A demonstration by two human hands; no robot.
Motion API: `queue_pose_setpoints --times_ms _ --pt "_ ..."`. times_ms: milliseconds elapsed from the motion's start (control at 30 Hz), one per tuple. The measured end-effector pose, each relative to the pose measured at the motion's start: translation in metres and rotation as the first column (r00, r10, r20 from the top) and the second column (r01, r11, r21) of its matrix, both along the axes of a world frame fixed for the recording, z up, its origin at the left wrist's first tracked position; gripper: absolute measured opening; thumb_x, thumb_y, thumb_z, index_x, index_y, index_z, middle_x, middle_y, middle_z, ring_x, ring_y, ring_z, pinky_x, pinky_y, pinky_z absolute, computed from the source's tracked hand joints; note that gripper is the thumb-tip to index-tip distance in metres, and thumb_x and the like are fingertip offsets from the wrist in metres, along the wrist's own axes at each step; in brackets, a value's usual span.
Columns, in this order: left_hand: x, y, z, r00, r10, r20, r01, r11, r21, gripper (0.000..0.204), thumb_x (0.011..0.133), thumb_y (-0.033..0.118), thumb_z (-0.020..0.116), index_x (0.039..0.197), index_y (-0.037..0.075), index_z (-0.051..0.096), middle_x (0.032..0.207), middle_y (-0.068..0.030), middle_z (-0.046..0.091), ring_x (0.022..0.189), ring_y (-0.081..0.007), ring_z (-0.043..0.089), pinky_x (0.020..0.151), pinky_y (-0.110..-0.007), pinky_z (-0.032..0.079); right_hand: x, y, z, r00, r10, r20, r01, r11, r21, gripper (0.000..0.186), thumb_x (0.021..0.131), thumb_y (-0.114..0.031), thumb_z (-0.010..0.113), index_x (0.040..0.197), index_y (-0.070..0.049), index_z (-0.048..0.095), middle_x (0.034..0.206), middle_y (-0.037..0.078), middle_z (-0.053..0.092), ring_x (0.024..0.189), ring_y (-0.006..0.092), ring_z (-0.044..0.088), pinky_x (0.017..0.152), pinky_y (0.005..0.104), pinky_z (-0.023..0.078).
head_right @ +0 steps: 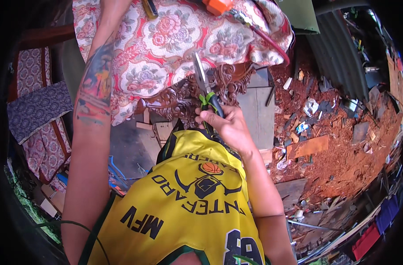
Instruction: The person reupholsters a wooden chair by using a pneumatic stapler to attach patterned fabric to the seat frame, then uses pliers and a screwdriver to remove or adjust existing fasteners and trim fabric with shears.
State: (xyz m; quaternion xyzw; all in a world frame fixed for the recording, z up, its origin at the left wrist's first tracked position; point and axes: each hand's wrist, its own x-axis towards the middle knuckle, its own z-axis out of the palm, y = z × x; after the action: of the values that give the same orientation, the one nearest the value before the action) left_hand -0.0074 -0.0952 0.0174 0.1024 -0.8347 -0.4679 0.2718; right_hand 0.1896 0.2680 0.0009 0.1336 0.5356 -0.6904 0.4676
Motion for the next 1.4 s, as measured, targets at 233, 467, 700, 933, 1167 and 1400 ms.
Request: queue_pose_setpoints --times_ms 233,467,700,933,1167,1400 --pt "0.187 0.118 0.007 0.821 0.004 0.57 -0.181 0.95 0.254 0.031 0.103 0.027 0.07 0.105 -0.003 0.075 0.089 -0.009 0.077 0.075 -0.012 0.073 0.06 -0.025 0.056 0.033 -0.022 -0.031 0.939 0.33 -0.094 -0.289 0.909 0.3 0.028 0.099 -0.023 0.076 0.101 0.006 0.075 0.086 0.008 0.077 0.075 0.0104 0.068 0.069 0.0274 0.054" --pt "0.208 0.154 -0.032 0.664 -0.147 0.734 -0.218 0.9 0.377 0.036 0.103 0.026 0.07 0.121 -0.005 0.071 0.103 -0.0118 0.078 0.083 -0.0156 0.076 0.065 -0.024 0.059 0.041 -0.031 -0.048 0.949 0.26 -0.18 -0.182 0.915 0.36 0.03 0.098 -0.029 0.076 0.09 0.0 0.076 0.072 0.003 0.069 0.065 0.0095 0.058 0.061 0.0299 0.046" --pt "0.202 0.147 -0.045 0.709 -0.107 0.697 -0.274 0.869 0.412 0.032 0.096 0.018 0.078 0.114 -0.008 0.074 0.094 -0.0118 0.078 0.076 -0.0147 0.076 0.061 -0.023 0.058 0.031 -0.032 -0.045 0.942 0.261 -0.213 -0.174 0.918 0.355 0.033 0.098 -0.031 0.076 0.089 0.001 0.076 0.071 0.003 0.069 0.065 0.0102 0.059 0.062 0.0307 0.047" --pt "0.204 0.153 -0.048 0.753 -0.06 0.655 -0.329 0.828 0.454 0.026 0.098 0.01 0.072 0.112 -0.012 0.072 0.091 -0.0136 0.076 0.074 -0.0164 0.076 0.064 -0.025 0.061 0.022 -0.03 -0.042 0.932 0.265 -0.247 -0.167 0.919 0.357 0.042 0.093 -0.028 0.078 0.076 0.008 0.066 0.061 0.02 0.059 0.057 0.0261 0.059 0.064 0.0443 0.049" --pt "0.204 0.156 -0.051 0.759 -0.061 0.649 -0.323 0.83 0.455 0.025 0.1 0.007 0.066 0.118 -0.011 0.069 0.098 -0.0162 0.076 0.082 -0.0205 0.077 0.07 -0.029 0.064 0.004 -0.028 -0.029 0.854 0.418 -0.309 -0.228 0.836 0.5 0.045 0.092 -0.031 0.077 0.075 0.009 0.067 0.068 0.029 0.064 0.067 0.0425 0.068 0.07 0.0498 0.051" --pt "0.205 0.161 -0.062 0.788 0.151 0.597 -0.281 0.951 0.129 0.026 0.103 0.015 0.065 0.101 -0.01 0.072 0.084 -0.0151 0.076 0.068 -0.0188 0.075 0.06 -0.028 0.059 -0.005 -0.032 -0.013 0.797 0.511 -0.323 -0.218 0.741 0.636 0.043 0.094 -0.034 0.074 0.082 0.008 0.073 0.078 0.034 0.068 0.087 0.0498 0.071 0.082 0.0542 0.055"
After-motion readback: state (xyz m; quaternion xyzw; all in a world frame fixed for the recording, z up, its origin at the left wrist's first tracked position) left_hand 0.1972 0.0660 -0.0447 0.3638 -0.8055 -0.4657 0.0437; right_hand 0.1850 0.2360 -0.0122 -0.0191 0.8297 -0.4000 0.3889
